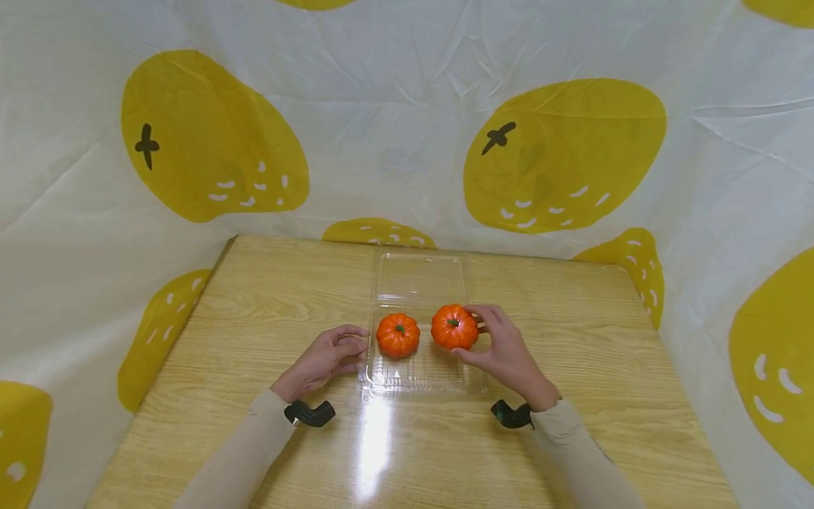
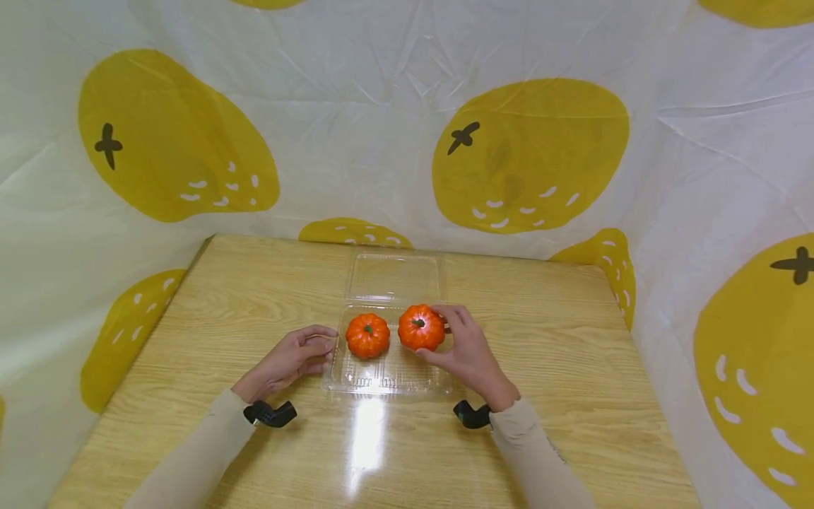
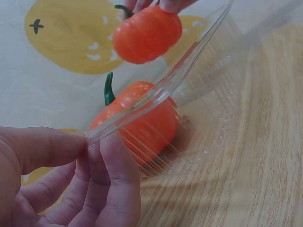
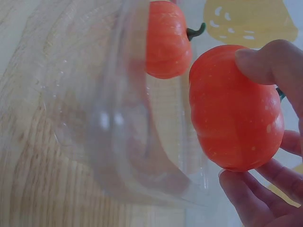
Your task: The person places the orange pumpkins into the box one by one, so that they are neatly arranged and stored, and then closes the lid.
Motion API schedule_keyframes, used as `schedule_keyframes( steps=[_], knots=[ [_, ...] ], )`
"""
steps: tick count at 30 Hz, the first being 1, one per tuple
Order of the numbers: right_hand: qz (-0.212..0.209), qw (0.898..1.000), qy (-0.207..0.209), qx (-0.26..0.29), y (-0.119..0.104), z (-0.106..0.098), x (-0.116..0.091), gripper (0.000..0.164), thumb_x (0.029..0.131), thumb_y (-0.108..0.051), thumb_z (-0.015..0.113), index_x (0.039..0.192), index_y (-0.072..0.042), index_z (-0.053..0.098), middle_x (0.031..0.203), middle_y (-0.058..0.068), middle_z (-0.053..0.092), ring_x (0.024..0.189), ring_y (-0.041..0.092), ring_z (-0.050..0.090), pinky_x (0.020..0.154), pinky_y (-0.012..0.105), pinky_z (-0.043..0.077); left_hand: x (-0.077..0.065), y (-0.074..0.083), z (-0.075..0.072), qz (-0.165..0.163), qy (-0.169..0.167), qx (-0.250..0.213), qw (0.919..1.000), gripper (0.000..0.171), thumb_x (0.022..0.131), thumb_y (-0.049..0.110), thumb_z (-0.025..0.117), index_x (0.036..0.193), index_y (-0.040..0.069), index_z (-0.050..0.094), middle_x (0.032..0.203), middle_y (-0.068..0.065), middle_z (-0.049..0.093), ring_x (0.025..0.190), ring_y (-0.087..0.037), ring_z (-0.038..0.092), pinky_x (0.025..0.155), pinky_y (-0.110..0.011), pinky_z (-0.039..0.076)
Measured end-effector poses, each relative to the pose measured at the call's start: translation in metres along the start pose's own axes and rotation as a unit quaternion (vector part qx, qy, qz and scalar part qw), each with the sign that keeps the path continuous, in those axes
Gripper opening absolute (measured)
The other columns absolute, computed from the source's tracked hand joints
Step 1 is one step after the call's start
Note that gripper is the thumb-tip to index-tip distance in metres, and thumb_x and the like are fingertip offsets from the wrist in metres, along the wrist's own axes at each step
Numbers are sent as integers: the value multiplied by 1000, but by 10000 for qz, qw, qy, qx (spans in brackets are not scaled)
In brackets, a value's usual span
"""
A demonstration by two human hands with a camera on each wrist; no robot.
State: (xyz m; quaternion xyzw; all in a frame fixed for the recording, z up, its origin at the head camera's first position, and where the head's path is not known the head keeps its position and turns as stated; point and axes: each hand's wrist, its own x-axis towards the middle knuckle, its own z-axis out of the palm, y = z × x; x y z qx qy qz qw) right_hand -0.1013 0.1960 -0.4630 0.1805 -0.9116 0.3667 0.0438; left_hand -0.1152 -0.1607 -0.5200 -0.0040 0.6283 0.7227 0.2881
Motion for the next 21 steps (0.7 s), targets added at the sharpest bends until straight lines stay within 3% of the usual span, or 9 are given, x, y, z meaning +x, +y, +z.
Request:
schedule_keyframes(
  steps=[21],
  knots=[
    [-146,9982,-532,-226,-5,8,9,75,77,-24,92,140,-7,55,132,13,58,110,29,66,92,47,62,0,-1,-1,-7,-43,-49,10000,45,103,11,61,142,-6,47,109,1,62,91,-13,64,83,-27,62]
  ],
)
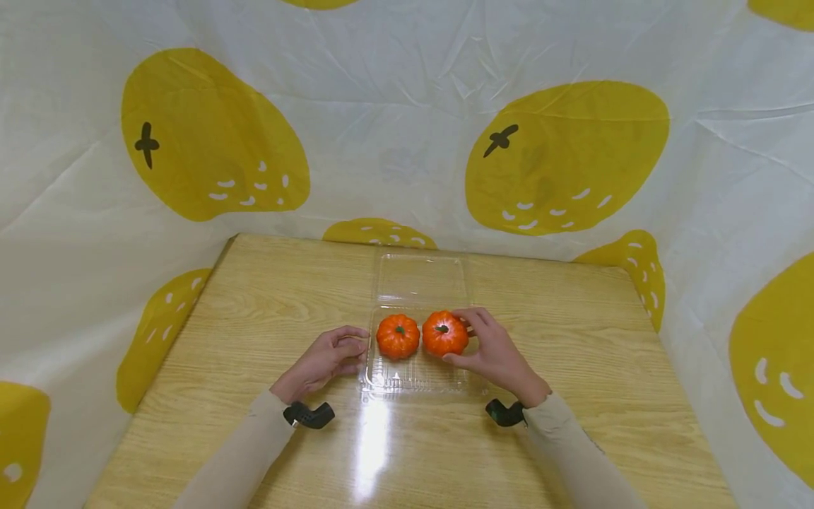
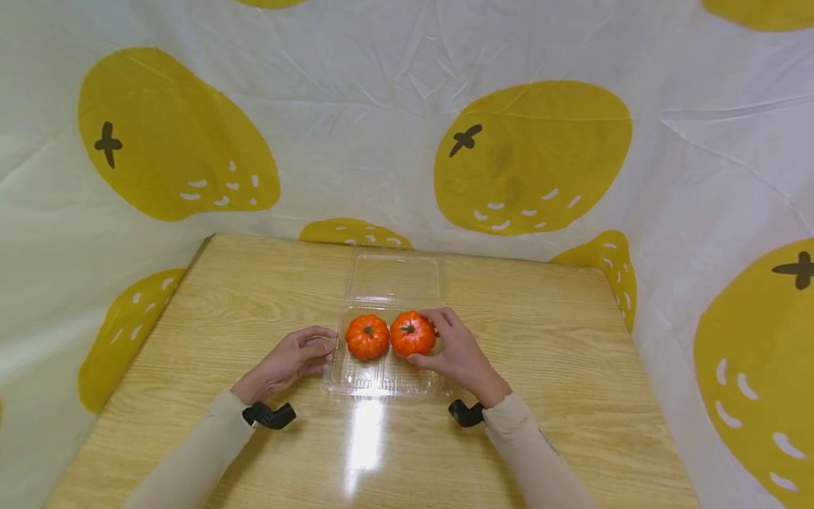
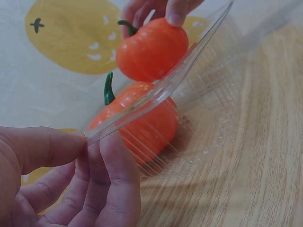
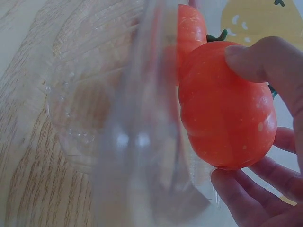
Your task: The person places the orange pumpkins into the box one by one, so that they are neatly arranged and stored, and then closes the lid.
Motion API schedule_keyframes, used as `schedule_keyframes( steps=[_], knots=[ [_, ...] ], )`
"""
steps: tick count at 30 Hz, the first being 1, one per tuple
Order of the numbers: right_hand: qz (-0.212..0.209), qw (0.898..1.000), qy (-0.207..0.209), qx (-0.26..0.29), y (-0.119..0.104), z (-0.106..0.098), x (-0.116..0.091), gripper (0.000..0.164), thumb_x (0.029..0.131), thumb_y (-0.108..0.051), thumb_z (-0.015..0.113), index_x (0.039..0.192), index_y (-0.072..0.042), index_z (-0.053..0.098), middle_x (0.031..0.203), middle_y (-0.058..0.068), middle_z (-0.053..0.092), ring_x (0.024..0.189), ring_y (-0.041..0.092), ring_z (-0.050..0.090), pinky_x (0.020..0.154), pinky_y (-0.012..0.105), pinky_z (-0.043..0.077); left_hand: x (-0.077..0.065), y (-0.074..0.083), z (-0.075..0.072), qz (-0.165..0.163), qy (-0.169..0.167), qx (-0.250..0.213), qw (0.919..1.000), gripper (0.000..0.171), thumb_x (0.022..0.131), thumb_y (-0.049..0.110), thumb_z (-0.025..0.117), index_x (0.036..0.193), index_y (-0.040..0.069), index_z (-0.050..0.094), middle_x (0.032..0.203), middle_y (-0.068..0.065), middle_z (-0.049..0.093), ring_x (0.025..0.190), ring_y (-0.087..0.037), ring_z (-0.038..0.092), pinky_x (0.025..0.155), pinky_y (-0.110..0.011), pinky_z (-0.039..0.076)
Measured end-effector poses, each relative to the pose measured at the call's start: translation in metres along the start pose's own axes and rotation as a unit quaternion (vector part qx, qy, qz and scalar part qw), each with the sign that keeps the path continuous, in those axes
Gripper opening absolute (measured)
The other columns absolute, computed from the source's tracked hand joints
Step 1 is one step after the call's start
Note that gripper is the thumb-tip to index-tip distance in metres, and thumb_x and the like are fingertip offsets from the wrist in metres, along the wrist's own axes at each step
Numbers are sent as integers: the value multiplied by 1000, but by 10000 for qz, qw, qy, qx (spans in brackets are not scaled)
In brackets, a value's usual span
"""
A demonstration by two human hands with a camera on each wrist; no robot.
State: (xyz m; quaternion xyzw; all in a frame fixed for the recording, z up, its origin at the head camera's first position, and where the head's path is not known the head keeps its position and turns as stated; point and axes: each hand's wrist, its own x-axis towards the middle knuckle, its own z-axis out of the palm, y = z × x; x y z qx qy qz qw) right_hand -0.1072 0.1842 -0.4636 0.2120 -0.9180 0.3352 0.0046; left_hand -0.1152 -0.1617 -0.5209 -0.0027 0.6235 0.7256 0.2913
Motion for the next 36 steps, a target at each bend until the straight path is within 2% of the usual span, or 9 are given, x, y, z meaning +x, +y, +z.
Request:
schedule_keyframes(
  steps=[8,16,25,36],
  knots=[
    [132,9997,-186,16,3,2,5,74,78,-29,92,140,-9,55,132,13,58,110,27,65,93,49,62,0,0,0,-99,132,-13,9999,43,102,9,61,141,-5,49,110,1,64,92,-13,65,83,-26,62],
    [361,9989,-313,4,4,2,10,75,77,-31,93,139,-10,58,129,11,60,108,26,64,93,48,61,1,-1,0,-96,98,-34,9999,42,102,10,62,140,-5,50,111,0,65,91,-12,65,83,-27,62],
    [472,9966,-643,-215,4,-1,17,74,75,-35,93,136,-10,60,121,8,62,110,26,63,94,45,58,0,0,-1,-39,26,53,10000,45,102,12,62,141,-6,48,112,2,63,91,-12,64,84,-27,62],
    [428,9919,-1061,-560,-2,-7,25,71,72,-35,94,131,-10,63,122,12,64,107,29,64,94,49,58,0,1,2,-90,42,-6,10000,41,102,11,62,140,-3,50,109,2,63,91,-12,65,84,-28,62]
  ],
)
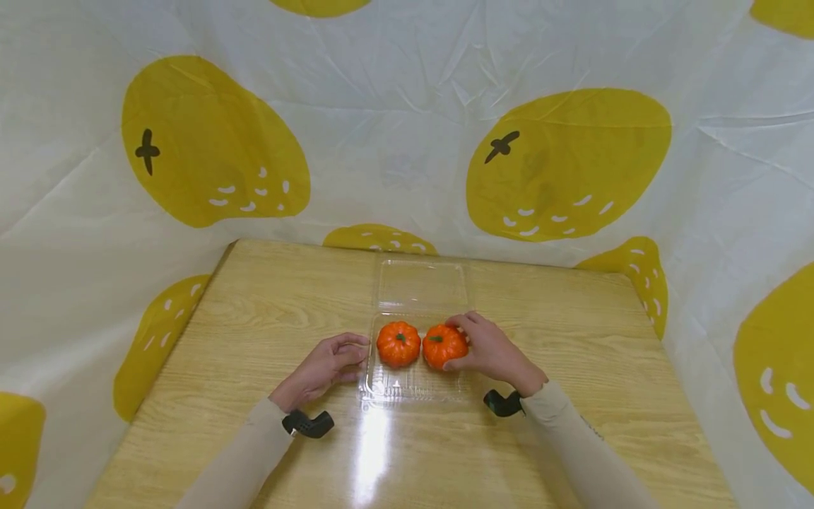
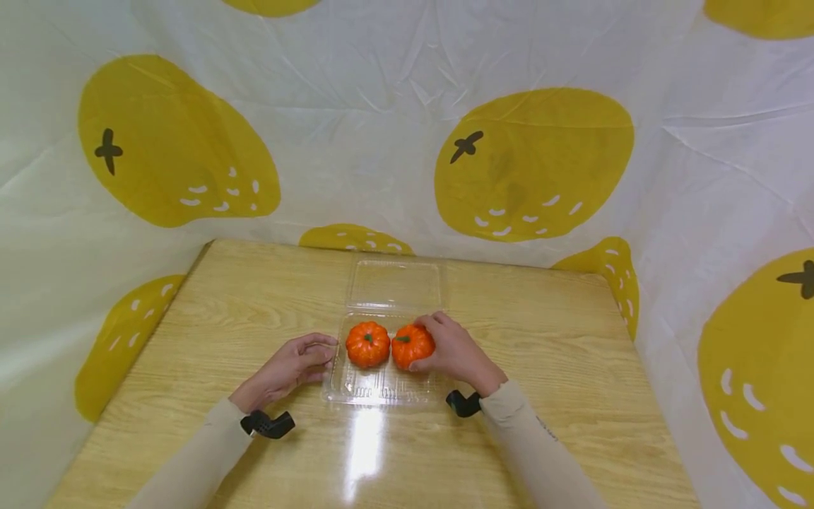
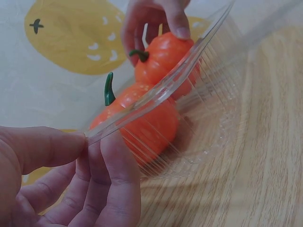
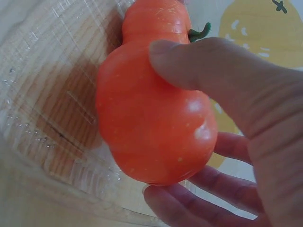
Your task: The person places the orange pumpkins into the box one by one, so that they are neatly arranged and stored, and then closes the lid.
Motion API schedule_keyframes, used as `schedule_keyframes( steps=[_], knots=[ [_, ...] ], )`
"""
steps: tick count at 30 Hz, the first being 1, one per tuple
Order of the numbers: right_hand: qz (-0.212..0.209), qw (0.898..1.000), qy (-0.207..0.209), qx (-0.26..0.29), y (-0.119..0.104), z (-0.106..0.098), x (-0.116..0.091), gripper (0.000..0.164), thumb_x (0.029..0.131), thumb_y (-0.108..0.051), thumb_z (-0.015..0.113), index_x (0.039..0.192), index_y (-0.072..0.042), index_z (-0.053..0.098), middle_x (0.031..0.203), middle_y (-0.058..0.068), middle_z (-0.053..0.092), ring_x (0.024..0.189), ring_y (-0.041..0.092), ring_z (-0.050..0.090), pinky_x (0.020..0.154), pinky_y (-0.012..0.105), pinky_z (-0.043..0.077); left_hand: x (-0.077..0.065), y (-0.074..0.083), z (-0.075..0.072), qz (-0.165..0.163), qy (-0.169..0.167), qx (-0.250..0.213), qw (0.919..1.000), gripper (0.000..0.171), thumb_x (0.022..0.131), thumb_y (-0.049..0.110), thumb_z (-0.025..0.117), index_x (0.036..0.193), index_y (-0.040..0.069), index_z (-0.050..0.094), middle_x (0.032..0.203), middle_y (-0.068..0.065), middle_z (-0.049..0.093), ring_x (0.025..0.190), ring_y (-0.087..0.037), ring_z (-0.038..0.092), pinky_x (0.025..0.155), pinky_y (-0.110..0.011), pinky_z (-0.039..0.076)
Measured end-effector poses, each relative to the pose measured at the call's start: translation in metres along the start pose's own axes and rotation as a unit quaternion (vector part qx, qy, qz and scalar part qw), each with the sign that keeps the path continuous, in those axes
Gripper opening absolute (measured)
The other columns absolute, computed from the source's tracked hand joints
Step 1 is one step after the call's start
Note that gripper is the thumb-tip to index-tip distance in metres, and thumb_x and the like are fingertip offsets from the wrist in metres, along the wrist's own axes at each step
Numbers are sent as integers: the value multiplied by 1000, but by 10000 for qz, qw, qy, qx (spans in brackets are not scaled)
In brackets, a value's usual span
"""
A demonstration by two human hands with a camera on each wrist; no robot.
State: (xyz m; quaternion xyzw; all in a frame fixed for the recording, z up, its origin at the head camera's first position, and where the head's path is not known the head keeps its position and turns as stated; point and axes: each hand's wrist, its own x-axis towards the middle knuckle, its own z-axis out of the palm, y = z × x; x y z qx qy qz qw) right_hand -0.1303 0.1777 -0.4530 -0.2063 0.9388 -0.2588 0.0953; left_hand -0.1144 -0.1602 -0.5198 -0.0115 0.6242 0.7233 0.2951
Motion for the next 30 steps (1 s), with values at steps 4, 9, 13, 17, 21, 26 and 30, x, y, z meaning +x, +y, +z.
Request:
schedule_keyframes(
  steps=[4,9,13,17,21,26,30],
  knots=[
    [38,9999,-140,-93,-1,-1,2,71,73,-34,94,132,-8,63,123,13,64,108,29,64,95,49,58,0,-2,-1,11,-2,30,10000,42,103,11,62,140,-3,50,111,1,63,91,-13,65,84,-28,62],
    [24,9996,-218,-197,-1,0,2,69,74,-32,93,131,-8,63,126,14,64,109,29,64,96,49,58,0,-3,-1,18,52,47,10000,42,102,12,63,140,-3,50,113,0,64,92,-13,64,84,-29,62],
    [4,9997,-205,-151,0,-1,3,69,74,-31,93,131,-7,63,126,14,64,109,30,65,95,49,58,1,-3,0,6,76,19,10000,42,102,11,63,139,-3,50,112,0,64,92,-14,64,84,-28,62],
    [115,9996,-221,154,3,-4,4,72,74,-29,93,134,-4,62,131,17,64,110,32,68,94,47,60,2,-2,1,-34,93,9,10000,41,102,10,63,139,-3,50,109,0,63,92,-14,64,83,-28,62],
    [208,9988,-205,402,7,-8,4,73,76,-26,92,137,-1,59,135,20,63,111,34,69,92,47,61,2,0,2,-12,103,27,9999,43,102,10,63,139,-5,50,110,0,63,91,-14,64,82,-28,62],
    [292,9976,-257,579,9,-10,1,71,79,-24,91,138,0,58,133,20,65,111,33,69,93,48,61,0,-1,2,-2,85,63,9999,45,102,12,63,141,-5,48,109,-2,65,91,-14,65,83,-28,62],
    [285,9968,-294,686,10,-11,-2,70,81,-24,89,138,0,57,133,21,64,111,34,69,93,49,61,-1,-1,2,21,59,41,10000,46,102,12,64,141,-6,48,109,-2,66,91,-13,65,83,-27,62]
  ],
)
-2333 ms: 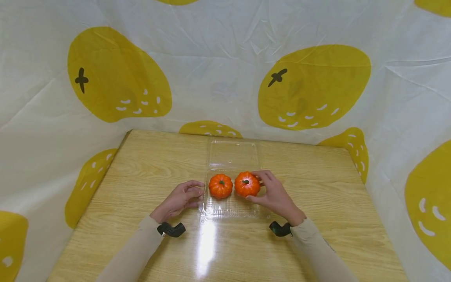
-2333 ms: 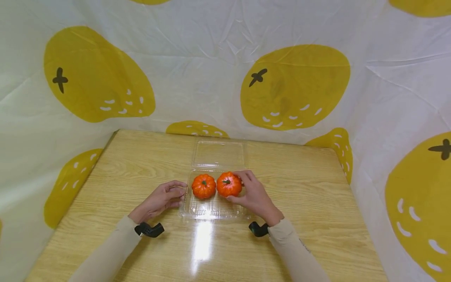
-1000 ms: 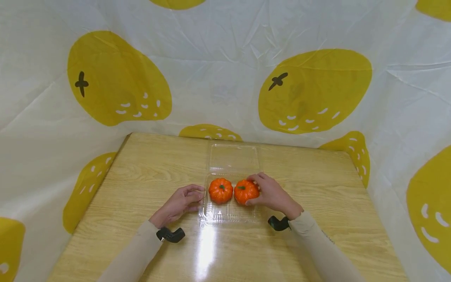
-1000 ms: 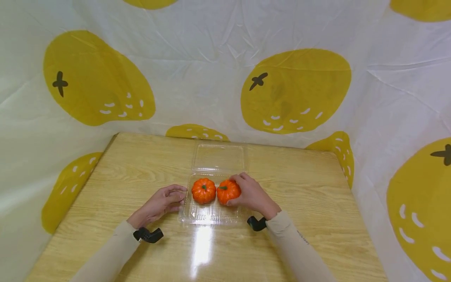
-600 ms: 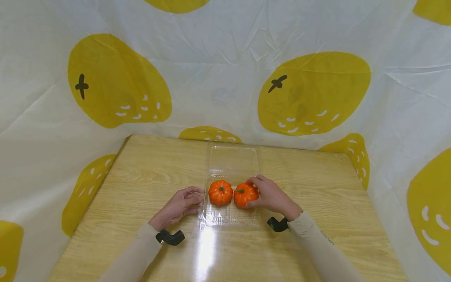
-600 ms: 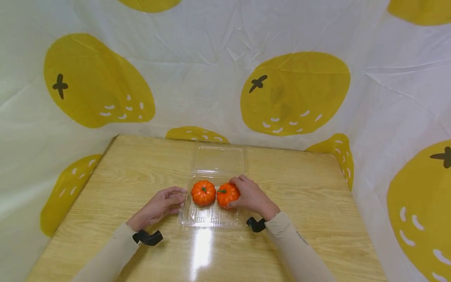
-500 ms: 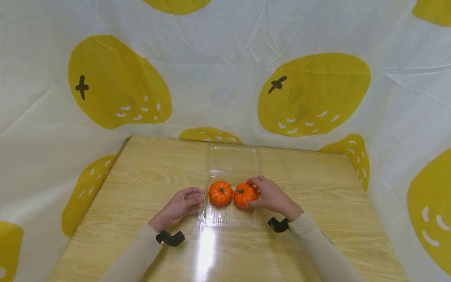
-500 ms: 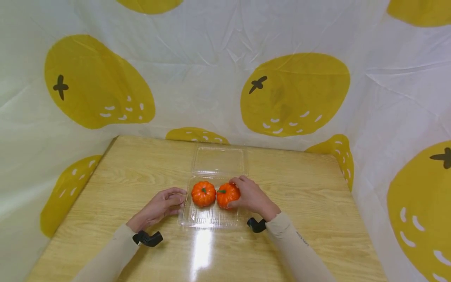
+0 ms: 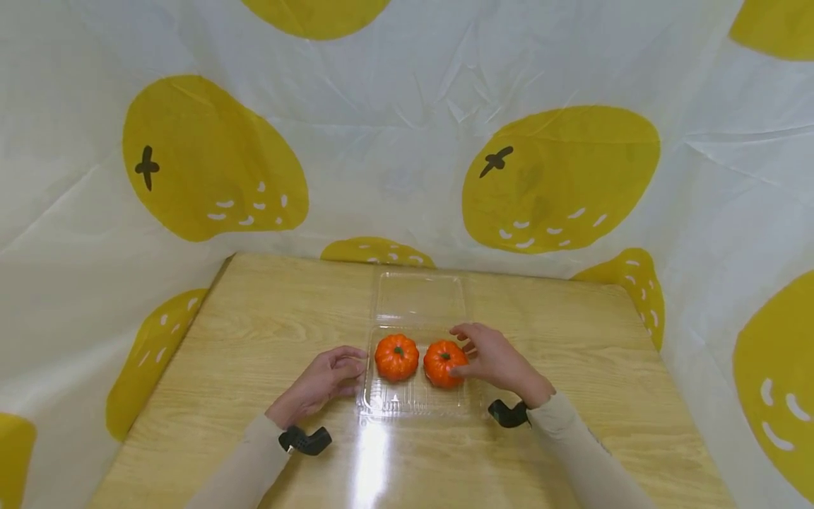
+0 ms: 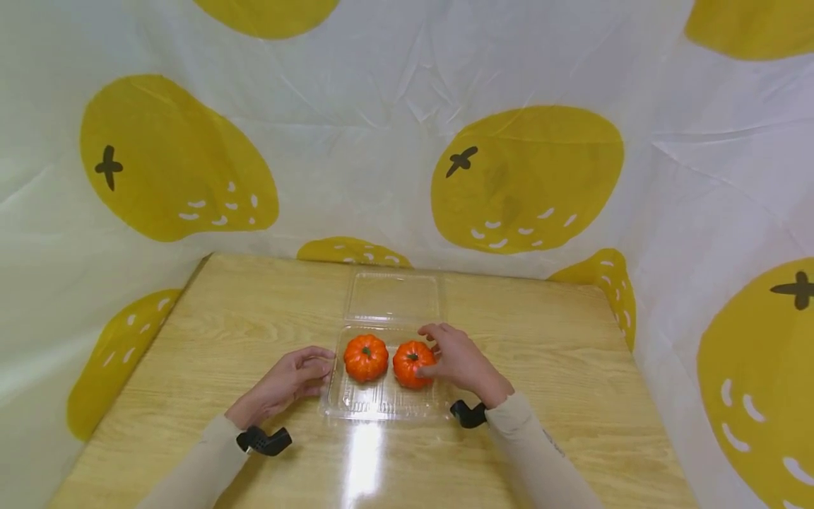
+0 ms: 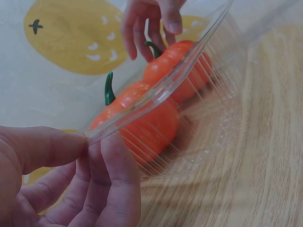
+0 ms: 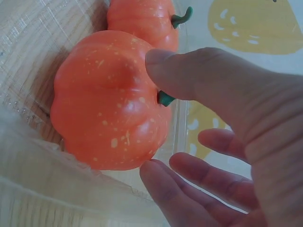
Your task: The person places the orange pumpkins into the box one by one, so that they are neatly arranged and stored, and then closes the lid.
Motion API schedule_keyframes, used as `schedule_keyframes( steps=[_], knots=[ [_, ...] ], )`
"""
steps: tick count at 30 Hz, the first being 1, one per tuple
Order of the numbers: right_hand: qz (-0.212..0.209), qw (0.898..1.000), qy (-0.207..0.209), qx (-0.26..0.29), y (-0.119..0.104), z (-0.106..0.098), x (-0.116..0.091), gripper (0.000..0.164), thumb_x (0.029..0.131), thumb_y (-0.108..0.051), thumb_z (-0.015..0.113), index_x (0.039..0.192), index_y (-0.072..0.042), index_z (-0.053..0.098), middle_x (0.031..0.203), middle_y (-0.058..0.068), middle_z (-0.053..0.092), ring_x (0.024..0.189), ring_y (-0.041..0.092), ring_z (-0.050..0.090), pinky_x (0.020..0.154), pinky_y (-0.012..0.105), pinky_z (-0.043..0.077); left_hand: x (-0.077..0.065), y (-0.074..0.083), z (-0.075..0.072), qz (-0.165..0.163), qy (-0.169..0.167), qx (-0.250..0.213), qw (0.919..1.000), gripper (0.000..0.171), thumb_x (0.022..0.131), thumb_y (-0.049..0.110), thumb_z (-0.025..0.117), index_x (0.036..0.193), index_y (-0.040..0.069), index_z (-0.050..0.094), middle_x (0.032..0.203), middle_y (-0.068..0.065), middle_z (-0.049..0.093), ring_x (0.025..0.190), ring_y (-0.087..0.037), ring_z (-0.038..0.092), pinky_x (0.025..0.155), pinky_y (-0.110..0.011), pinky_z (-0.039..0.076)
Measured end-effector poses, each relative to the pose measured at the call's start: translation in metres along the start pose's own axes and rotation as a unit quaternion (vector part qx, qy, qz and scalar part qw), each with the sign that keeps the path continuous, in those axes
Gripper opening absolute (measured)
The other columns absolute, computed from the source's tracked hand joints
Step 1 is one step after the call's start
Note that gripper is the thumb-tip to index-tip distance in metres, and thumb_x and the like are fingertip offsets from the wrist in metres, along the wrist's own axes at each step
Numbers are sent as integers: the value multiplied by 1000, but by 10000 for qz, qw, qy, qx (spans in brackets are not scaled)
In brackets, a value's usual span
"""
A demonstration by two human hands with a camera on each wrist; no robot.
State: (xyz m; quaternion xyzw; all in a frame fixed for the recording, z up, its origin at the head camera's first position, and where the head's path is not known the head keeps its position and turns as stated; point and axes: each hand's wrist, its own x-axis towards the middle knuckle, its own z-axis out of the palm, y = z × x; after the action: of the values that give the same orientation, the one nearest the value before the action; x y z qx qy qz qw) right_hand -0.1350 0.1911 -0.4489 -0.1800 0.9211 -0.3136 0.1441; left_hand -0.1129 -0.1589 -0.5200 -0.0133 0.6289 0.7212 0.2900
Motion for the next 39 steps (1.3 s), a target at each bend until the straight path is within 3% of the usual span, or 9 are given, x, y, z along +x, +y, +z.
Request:
schedule_keyframes(
  steps=[9,21,25,33,39],
  knots=[
    [-145,9991,327,205,3,-3,-6,68,82,-24,88,139,-2,58,130,22,67,109,34,71,94,50,61,-1,-3,0,104,-70,-56,9999,45,101,11,64,139,-6,49,108,-2,67,91,-14,66,83,-28,62],
    [-293,9889,1249,752,18,-13,-4,55,86,-23,85,133,-6,63,120,20,71,101,31,73,92,47,62,-2,-2,-1,158,-44,6,9999,44,100,11,65,138,-6,50,107,-2,67,91,-14,65,82,-27,62],
    [-79,9854,1489,825,22,-18,-4,51,89,-25,83,132,-7,64,118,19,72,99,25,74,90,42,63,-2,-3,-1,160,-10,16,9999,46,100,13,66,138,-6,50,108,-2,67,92,-14,66,82,-28,62],
    [364,9745,1905,1124,39,-23,-3,41,97,-30,73,132,-10,65,119,16,74,103,25,73,85,16,57,-2,-2,1,188,-8,16,9998,44,100,13,66,136,-7,51,106,-2,67,91,-12,64,80,-26,62],
    [864,9655,1881,1578,51,-23,-1,45,101,-37,67,136,-9,63,125,15,72,103,13,71,87,19,57,-2,-3,1,164,-11,-1,9999,44,100,14,66,136,-6,51,106,-2,67,91,-12,64,80,-27,62]
  ],
)
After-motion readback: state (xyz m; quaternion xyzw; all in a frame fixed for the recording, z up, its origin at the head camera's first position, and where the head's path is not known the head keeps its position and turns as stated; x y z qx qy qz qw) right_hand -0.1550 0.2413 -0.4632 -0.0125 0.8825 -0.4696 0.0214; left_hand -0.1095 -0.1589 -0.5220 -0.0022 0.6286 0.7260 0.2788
